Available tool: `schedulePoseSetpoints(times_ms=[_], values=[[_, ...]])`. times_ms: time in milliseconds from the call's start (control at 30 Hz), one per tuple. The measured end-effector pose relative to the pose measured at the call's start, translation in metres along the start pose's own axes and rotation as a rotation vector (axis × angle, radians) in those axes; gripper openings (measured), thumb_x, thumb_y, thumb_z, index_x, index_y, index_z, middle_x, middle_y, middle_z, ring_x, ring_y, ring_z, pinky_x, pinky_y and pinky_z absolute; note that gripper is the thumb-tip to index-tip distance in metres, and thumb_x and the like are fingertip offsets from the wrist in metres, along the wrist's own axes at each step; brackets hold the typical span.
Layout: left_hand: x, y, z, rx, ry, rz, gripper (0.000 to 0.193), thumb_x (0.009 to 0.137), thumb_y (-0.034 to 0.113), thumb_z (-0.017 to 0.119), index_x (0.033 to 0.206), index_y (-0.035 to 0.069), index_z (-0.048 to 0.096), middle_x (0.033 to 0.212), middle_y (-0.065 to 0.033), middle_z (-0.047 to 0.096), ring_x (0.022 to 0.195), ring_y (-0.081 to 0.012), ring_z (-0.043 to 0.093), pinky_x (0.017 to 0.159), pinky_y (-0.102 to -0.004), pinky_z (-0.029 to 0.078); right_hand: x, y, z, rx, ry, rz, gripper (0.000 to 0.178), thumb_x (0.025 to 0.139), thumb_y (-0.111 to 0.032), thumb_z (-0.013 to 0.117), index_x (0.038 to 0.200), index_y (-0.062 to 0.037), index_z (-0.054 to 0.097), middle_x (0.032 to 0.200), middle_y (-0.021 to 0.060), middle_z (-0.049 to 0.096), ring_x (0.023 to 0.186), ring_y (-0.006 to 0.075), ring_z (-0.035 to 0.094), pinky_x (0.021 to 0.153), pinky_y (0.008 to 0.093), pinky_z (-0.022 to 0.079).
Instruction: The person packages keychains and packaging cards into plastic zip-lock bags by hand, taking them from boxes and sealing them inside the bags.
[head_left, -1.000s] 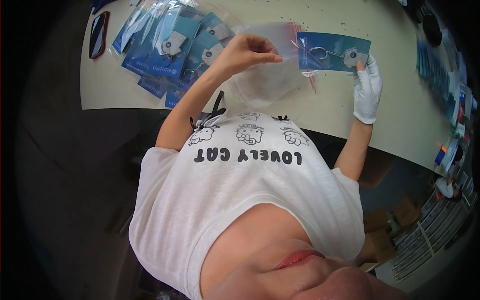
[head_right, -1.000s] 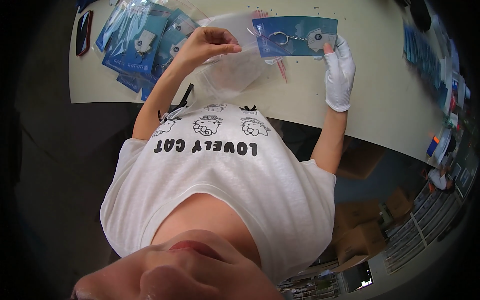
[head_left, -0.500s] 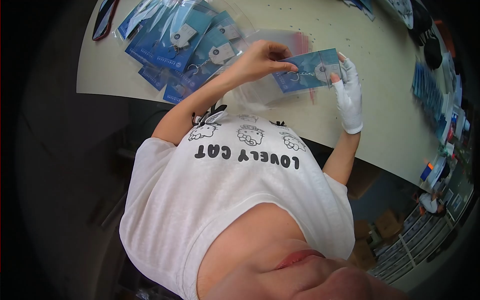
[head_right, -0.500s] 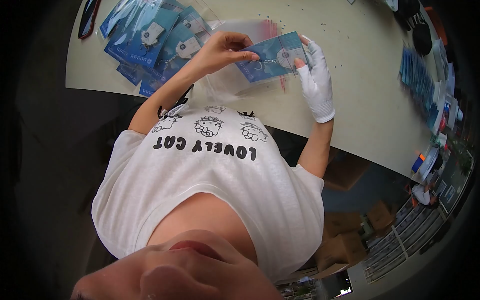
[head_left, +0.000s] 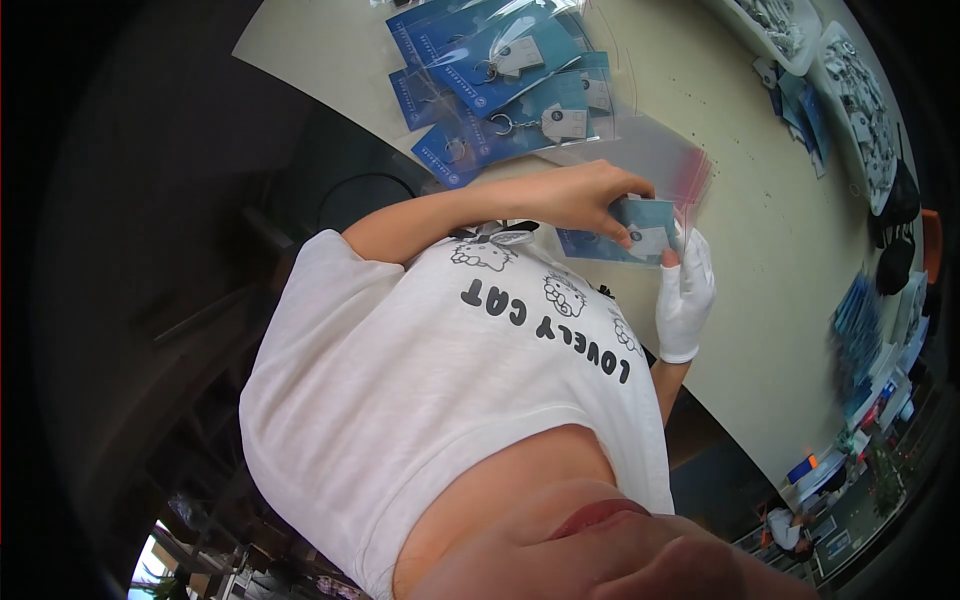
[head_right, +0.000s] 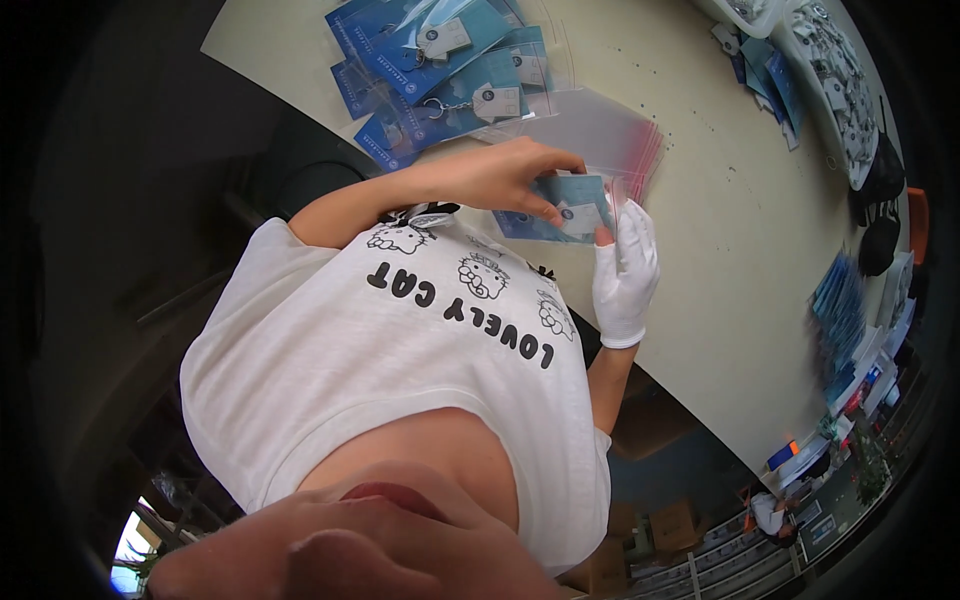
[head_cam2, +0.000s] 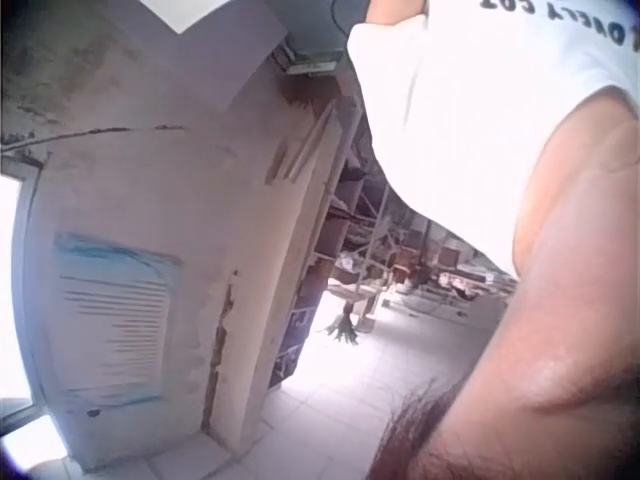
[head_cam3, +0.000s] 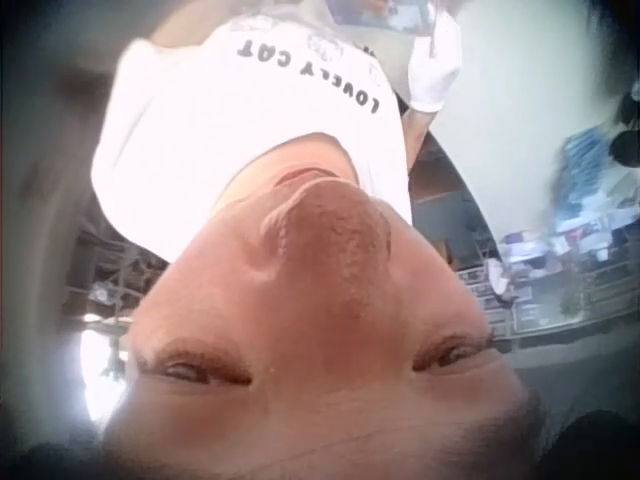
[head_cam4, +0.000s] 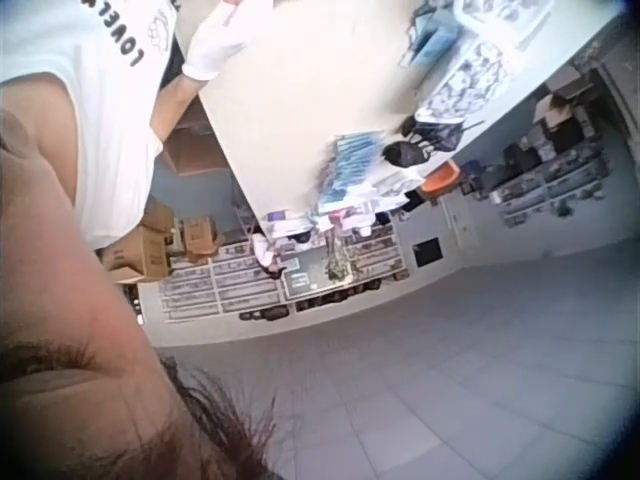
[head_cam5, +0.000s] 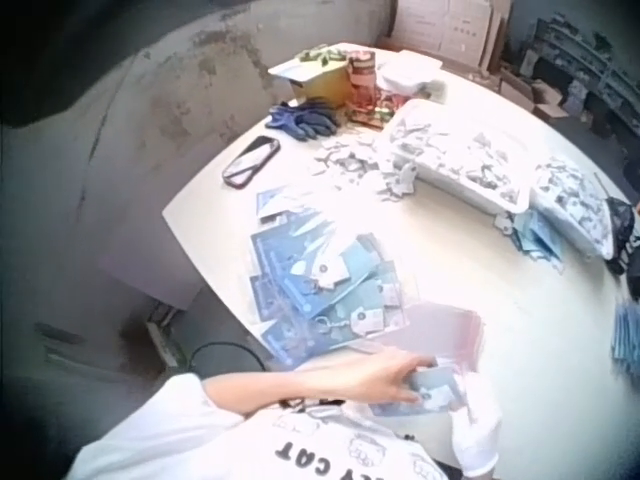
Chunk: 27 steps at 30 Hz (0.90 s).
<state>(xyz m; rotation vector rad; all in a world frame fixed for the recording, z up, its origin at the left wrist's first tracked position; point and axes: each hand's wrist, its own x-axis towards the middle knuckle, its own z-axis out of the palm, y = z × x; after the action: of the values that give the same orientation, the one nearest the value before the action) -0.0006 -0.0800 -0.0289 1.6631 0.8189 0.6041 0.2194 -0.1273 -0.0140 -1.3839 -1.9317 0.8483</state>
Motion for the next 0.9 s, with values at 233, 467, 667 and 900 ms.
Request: schedulePoseSetpoints(times_ms=[233, 467, 667, 900], values=[[-0.067, 0.02, -0.039, 0.304, 0.503, -0.096, 0.062, 0.074, 0.027, 0.077, 0.125, 0.004, 0.05, 0.11, -0.0164, 0.063, 0.102, -0.0289, 0.061, 0.085, -0.036, 0.047, 0.087, -0.013, 0.031, 0.498, -0.115, 0.139, 0.028, 0.087, 0.0, 0.062, 0.115, -0.0003, 0.061, 0.103, 0.0039, 0.066, 0.094, 0.0102, 0.06, 0.084, 0.024, 0.047], [-0.116, -0.04, -0.015, 0.833, 0.99, -0.166, 0.098, 0.061, 0.055, 0.079, 0.143, 0.025, 0.035, 0.153, -0.0149, 0.015, 0.142, -0.0407, 0.004, 0.108, -0.0604, 0.005, 0.115, 0.002, 0.1, 0.517, -0.046, 0.189, 0.023, 0.084, -0.006, 0.069, 0.105, 0.0, 0.063, 0.096, 0.0041, 0.068, 0.085, 0.0089, 0.062, 0.079, 0.0211, 0.048], [-0.116, -0.046, -0.009, 0.814, 0.986, -0.311, 0.108, 0.06, 0.058, 0.078, 0.147, 0.023, 0.025, 0.152, -0.0232, 0.005, 0.141, -0.0428, 0.0, 0.108, -0.0622, 0.001, 0.136, -0.019, 0.08, -0.265, -0.069, -0.228, 0.057, 0.071, -0.024, 0.081, 0.116, 0.0018, 0.056, 0.125, 0.0166, 0.053, 0.118, 0.0245, 0.051, 0.096, 0.0346, 0.043], [-0.107, -0.049, -0.029, 0.813, 1.027, -0.25, 0.117, 0.059, 0.054, 0.081, 0.149, 0.019, 0.015, 0.152, -0.0242, 0.006, 0.141, -0.0426, 0.006, 0.112, -0.0575, 0.007, 0.2, -0.02, 0.083, 0.07, -0.441, -0.17, 0.119, 0.063, -0.029, 0.086, 0.145, 0.005, 0.007, 0.139, 0.0261, 0.033, 0.124, 0.0323, 0.044, 0.104, 0.0391, 0.036]])
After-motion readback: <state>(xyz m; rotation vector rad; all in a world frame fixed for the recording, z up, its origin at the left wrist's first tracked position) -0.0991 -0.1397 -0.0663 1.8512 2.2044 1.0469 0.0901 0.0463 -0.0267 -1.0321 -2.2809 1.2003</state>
